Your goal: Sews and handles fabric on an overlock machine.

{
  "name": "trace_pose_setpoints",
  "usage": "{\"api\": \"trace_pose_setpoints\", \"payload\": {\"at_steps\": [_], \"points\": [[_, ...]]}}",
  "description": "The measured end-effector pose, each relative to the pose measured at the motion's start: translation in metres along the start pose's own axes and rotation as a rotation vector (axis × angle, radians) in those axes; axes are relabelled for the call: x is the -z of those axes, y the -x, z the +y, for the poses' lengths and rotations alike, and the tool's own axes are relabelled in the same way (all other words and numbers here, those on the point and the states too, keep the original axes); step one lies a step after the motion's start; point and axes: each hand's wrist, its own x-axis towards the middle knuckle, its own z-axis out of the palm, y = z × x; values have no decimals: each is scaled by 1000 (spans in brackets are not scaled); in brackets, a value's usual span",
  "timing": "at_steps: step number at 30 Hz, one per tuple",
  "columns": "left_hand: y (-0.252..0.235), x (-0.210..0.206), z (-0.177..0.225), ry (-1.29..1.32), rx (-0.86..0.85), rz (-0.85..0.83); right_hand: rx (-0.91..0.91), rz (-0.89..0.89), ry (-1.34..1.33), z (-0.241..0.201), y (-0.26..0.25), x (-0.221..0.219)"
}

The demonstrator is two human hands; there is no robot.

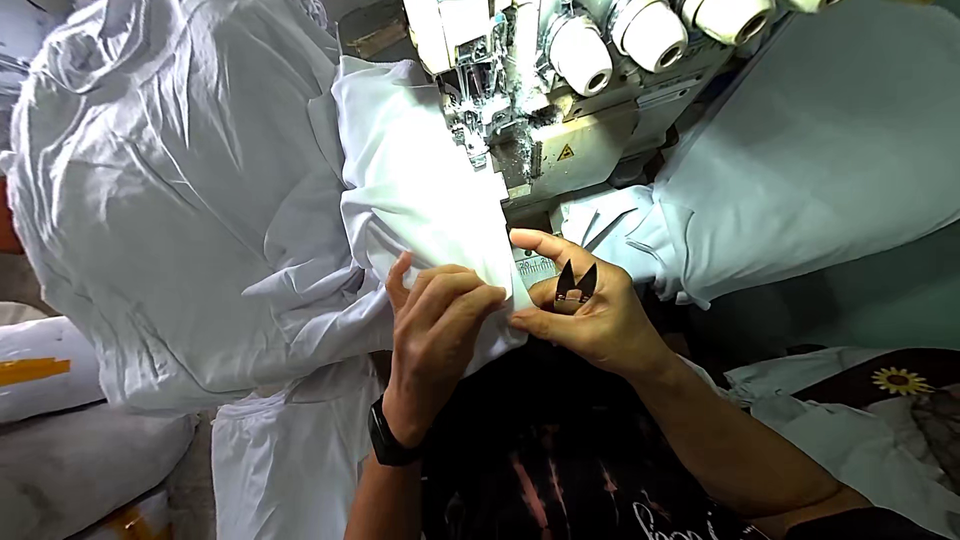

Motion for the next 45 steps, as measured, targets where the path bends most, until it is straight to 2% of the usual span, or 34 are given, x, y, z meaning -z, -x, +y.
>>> {"api": "trace_pose_setpoints", "payload": {"at_steps": [2,10,13,15,17,21,23,27,29,31,35,38,40,42,45], "points": [[2,-2,3,36,11,28,36,-12,43,1,3,-1],[-5,4,10,-74,-76,-133,97,-15,118,0,7,-5],[-7,6,12,-91,-93,-166,187,-54,270,-1,3,-1],[0,0,8,-65,-101,-100,314,-63,429,-3,-1,2],[16,-16,-6,-119,-90,32,373,-55,458,-7,-3,4],[30,-28,-50,-462,91,174,249,-29,342,10,-12,2],[11,-14,-50,-499,90,145,224,31,324,19,-26,1],[-38,13,-34,-402,-83,-98,266,128,317,14,-51,-2],[-59,19,-38,-326,-33,-235,310,179,350,11,-64,-3],[-72,22,-48,-250,29,-295,369,242,442,13,-76,-2],[-92,26,-65,-234,39,-327,436,323,581,21,-84,-4],[-108,22,-84,-242,51,-304,544,302,479,41,-65,-8],[-126,15,-104,-261,90,-262,499,269,432,69,-53,-6],[-143,14,-113,-301,171,-253,430,221,499,84,-48,-2],[-158,14,-117,-330,326,-213,415,164,450,69,-52,-1]]}}
